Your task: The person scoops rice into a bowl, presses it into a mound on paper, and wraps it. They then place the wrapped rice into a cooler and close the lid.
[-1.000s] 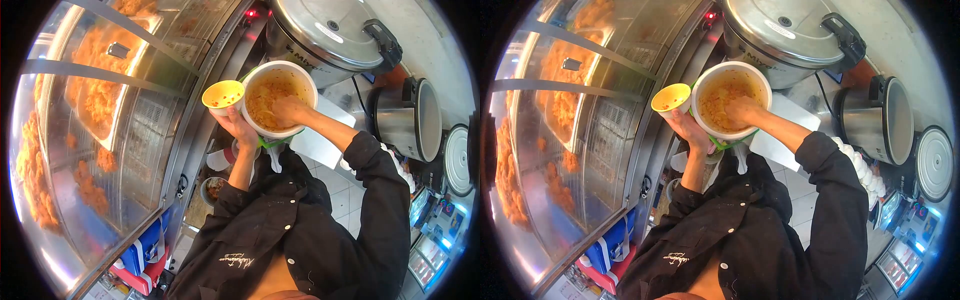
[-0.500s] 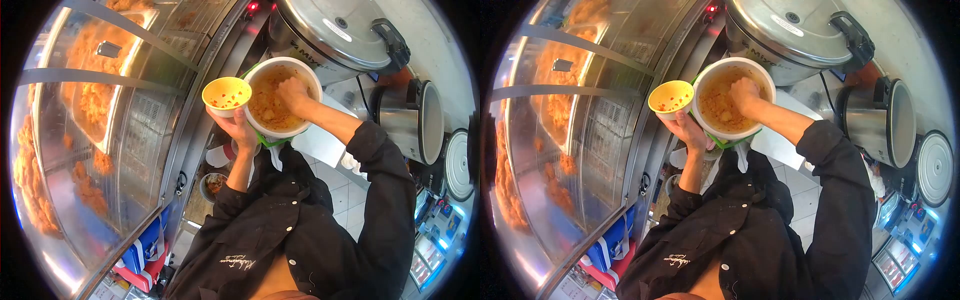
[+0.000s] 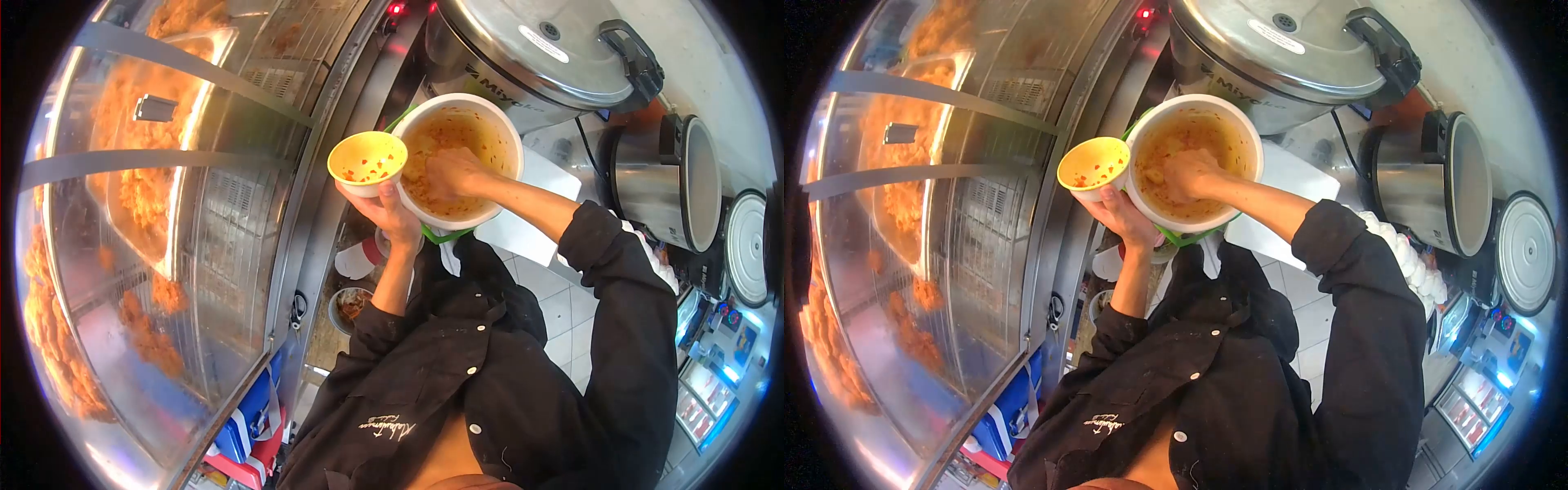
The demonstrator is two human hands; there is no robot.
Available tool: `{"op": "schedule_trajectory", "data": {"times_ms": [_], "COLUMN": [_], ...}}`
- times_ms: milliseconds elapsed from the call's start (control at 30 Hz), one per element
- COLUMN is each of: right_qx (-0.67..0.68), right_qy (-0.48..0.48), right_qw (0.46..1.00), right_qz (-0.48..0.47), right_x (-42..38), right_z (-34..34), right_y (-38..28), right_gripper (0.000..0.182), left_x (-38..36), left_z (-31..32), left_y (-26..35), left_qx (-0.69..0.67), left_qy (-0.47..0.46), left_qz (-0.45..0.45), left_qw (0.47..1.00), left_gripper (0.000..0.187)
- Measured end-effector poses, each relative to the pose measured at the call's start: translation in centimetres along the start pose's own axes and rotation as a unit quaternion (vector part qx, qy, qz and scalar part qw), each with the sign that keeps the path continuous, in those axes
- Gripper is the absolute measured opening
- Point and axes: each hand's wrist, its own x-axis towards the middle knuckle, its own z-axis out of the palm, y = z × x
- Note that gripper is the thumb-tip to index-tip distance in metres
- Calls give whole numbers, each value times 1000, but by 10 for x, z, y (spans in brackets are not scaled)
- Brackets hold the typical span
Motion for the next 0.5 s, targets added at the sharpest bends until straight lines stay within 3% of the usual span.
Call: {"op": "schedule_trajectory", "data": {"times_ms": [133, 200, 433, 500], "right_qx": [-4, 38, 65, 67], "right_qy": [25, 97, 121, 79], "right_qw": [1000, 993, 989, 994], "right_qz": [-4, -56, -55, -25], "right_x": [-3, -5, -29, -40], "right_z": [-9, 0, -5, -18], "right_y": [-2, 5, 17, 18], "right_gripper": [20, 13, 13, 15], "left_x": [-3, -2, -2, -1], "left_z": [-5, -6, -9, -14], "left_y": [-4, -5, -9, -8], "left_qx": [17, 30, 2, 2], "left_qy": [4, 4, 5, 3], "left_qz": [-8, -5, -17, -19], "left_qw": [1000, 1000, 1000, 1000], "left_gripper": [92, 93, 95, 95]}}
